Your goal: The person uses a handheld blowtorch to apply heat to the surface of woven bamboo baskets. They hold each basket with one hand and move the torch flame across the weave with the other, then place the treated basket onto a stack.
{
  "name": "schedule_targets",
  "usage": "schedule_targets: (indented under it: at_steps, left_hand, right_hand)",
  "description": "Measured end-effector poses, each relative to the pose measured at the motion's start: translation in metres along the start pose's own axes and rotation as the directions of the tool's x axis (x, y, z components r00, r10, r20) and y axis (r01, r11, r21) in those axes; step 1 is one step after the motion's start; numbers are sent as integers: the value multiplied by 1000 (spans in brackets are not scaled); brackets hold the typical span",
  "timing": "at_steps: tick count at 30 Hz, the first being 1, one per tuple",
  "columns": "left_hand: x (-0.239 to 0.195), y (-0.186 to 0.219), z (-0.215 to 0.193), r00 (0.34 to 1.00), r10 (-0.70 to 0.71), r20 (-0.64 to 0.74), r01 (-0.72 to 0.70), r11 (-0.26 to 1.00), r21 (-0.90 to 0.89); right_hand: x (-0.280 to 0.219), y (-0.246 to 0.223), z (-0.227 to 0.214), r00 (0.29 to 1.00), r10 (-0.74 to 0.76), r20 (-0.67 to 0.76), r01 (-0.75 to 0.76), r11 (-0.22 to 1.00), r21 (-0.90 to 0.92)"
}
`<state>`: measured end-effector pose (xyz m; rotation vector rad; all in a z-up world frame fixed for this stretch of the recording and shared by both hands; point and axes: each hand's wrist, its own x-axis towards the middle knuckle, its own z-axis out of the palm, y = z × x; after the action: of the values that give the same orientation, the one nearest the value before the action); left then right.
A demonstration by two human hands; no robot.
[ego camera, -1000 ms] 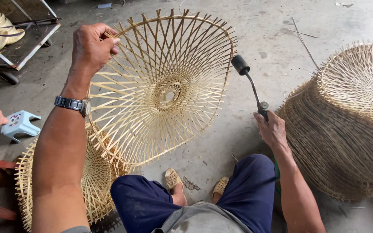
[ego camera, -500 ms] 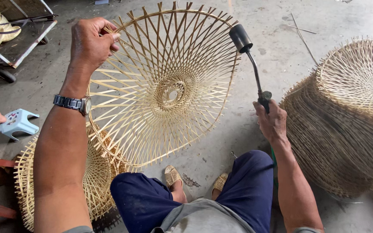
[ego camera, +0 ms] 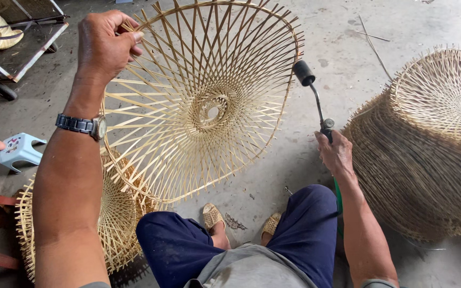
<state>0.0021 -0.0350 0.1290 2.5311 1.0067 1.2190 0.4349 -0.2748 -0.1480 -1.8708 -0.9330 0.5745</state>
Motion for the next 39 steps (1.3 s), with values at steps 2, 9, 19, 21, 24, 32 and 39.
schedule_targets:
  at_steps: [2,9,19,21,24,32,39]
  left_hand:
    - [-2,-1,-3,1000,13,-1,-13,1000,6]
    - [-2,-2,-14,997,82,14,-82,997,-1]
    - [-8,14,-22,994,110,-6,-110,989,-98]
    - [-9,16,-24,995,99,5,-98,990,-104]
    - [-11,19,-25,999,44,-7,-44,979,-201]
    - [-12,15,-9,997,59,-46,-68,970,-233]
    - [-11,-2,6,980,176,-94,-192,959,-208]
  right_hand:
    - [-2,3,2,999,31,13,-31,1000,-7]
    - [-6,16,6,1000,9,22,-8,1000,-23]
    - [-14,35,4,995,74,63,-67,993,-100]
    - [-15,33,3,984,118,133,-101,987,-125]
    - [-25,32,4,958,179,223,-157,981,-113]
    - [-41,17,12,958,36,285,-51,998,47]
    - [-55,7,25,966,-52,253,42,998,44]
